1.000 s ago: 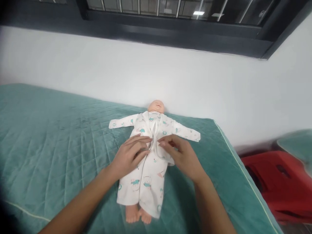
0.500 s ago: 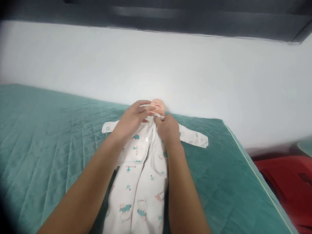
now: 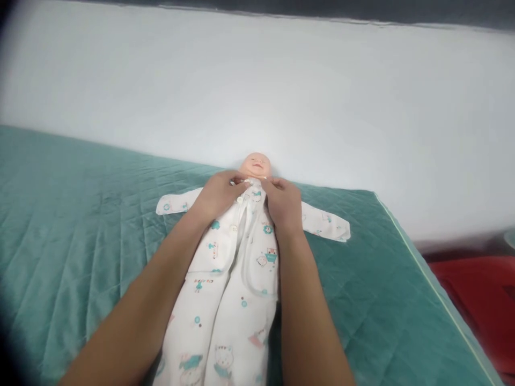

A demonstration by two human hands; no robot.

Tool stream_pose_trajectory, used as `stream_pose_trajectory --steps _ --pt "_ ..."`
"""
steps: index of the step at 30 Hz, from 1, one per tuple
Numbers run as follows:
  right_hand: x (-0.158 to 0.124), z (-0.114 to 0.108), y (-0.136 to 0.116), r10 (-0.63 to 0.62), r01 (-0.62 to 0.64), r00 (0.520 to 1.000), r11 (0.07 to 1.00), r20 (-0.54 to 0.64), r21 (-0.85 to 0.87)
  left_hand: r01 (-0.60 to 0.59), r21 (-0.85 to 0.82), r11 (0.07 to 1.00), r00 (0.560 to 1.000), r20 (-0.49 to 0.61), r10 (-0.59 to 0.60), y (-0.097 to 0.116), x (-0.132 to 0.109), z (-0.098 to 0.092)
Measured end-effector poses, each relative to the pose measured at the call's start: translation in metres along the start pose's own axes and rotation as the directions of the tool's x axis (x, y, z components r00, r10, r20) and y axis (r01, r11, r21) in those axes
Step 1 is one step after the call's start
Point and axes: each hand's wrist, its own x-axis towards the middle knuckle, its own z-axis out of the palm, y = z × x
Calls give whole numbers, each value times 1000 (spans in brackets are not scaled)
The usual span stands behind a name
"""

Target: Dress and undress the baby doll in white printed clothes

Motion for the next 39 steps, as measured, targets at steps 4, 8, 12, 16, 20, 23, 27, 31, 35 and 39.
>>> stream_pose_trajectory --steps 4,8,12,16,20,23,27,31,35,39 --pt "0 2 4 -37 36 999 998 20 53 13 -77 997 1000 -10 -14 -1 3 2" --pt "0 3 8 -71 69 997 996 27 49 -30 -115 993 997 -69 22 -5 5 5" --pt "0 3 9 -126 124 992 989 27 82 -54 -326 944 992 -127 12 -8 7 7" --pt "-2 3 4 -192 190 981 981 35 45 -59 -374 926 993 -120 15 -10 7 10" --pt "-4 5 2 -270 271 962 961 39 -56 -55 -360 931 997 -66 34 -13 8 12" --pt "-4 6 2 -263 267 963 960 58 -84 -41 -391 919 999 -23 35 -15 8 14" --pt "-3 5 3 -181 186 981 979 73 -78 -38 -371 928 999 3 42 -14 7 13" --pt "-1 5 4 -129 139 987 986 100 -97 -33 -347 937 999 5 38 -14 8 12" --pt "-1 4 5 -118 132 985 984 123 -116 -43 -312 949 999 17 51 -14 7 12" --pt "-1 5 3 -77 96 986 988 151 -124 -41 -267 963 999 2 43 -11 6 13"
